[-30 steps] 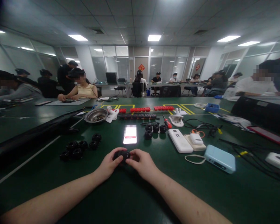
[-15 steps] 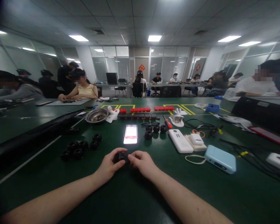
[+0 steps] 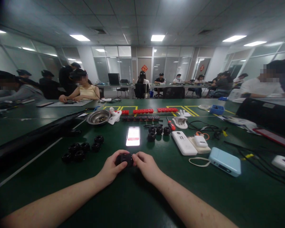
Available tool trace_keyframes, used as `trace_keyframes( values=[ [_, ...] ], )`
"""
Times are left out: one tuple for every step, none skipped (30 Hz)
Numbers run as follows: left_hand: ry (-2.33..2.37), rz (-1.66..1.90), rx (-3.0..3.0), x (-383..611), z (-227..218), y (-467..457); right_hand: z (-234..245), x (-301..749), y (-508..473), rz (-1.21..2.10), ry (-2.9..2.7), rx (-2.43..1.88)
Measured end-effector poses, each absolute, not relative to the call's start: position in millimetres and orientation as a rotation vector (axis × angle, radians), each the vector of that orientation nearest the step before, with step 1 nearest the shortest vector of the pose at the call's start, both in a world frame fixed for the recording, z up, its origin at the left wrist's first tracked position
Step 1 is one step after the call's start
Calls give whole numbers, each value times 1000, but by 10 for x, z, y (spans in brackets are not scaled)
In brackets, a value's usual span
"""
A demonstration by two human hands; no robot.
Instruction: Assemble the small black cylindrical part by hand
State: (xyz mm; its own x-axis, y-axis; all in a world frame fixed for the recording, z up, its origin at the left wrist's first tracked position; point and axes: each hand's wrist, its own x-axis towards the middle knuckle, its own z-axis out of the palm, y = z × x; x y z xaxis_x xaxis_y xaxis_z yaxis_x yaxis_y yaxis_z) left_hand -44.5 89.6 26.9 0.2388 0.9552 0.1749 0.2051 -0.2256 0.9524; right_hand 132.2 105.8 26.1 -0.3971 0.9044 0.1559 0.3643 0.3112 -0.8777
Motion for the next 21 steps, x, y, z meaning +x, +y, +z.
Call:
trace_keyframes(
  values=[
    [1100,1061,1639,-448,275,893,257,1320,1067,1043,-1921,-1130],
    [1096,1052,1639,-449,275,896,257,1319,1071,1046,-1930,-1136],
    [1089,1040,1629,-449,268,904,261,1319,1071,1042,-1937,-1142],
    [1075,1025,1607,-447,255,917,270,1319,1065,1029,-1943,-1147],
    [1056,1007,1574,-444,238,934,282,1321,1056,1008,-1949,-1150],
    [1035,986,1534,-440,218,953,297,1323,1044,980,-1959,-1152],
    [1018,966,1493,-435,199,971,313,1326,1029,947,-1972,-1149],
    [1009,952,1455,-431,181,988,328,1329,1012,913,-1987,-1144],
    [1009,947,1424,-427,168,1001,342,1333,996,884,-2003,-1135],
    [1016,947,1403,-423,159,1010,353,1336,980,861,-2018,-1125],
    [1026,954,1391,-420,155,1015,360,1338,967,847,-2031,-1115],
    [1033,964,1387,-418,156,1015,363,1340,958,840,-2040,-1107],
    [1034,973,1390,-416,162,1010,362,1339,954,839,-2043,-1105],
    [1032,982,1399,-415,172,1002,358,1337,955,845,-2039,-1111],
    [1030,991,1414,-415,187,992,352,1334,962,855,-2031,-1123],
    [1032,1001,1434,-417,204,979,344,1330,972,869,-2019,-1141],
    [1040,1015,1460,-421,223,967,336,1325,984,887,-2011,-1159],
    [1056,1032,1491,-427,242,955,329,1319,996,908,-2010,-1174],
    [1077,1052,1523,-435,258,945,323,1314,1007,928,-2017,-1182],
    [1097,1068,1555,-444,269,939,317,1309,1015,945,-2032,-1184],
    [1112,1078,1582,-453,275,937,312,1304,1018,958,-2051,-1183]
  ],
)
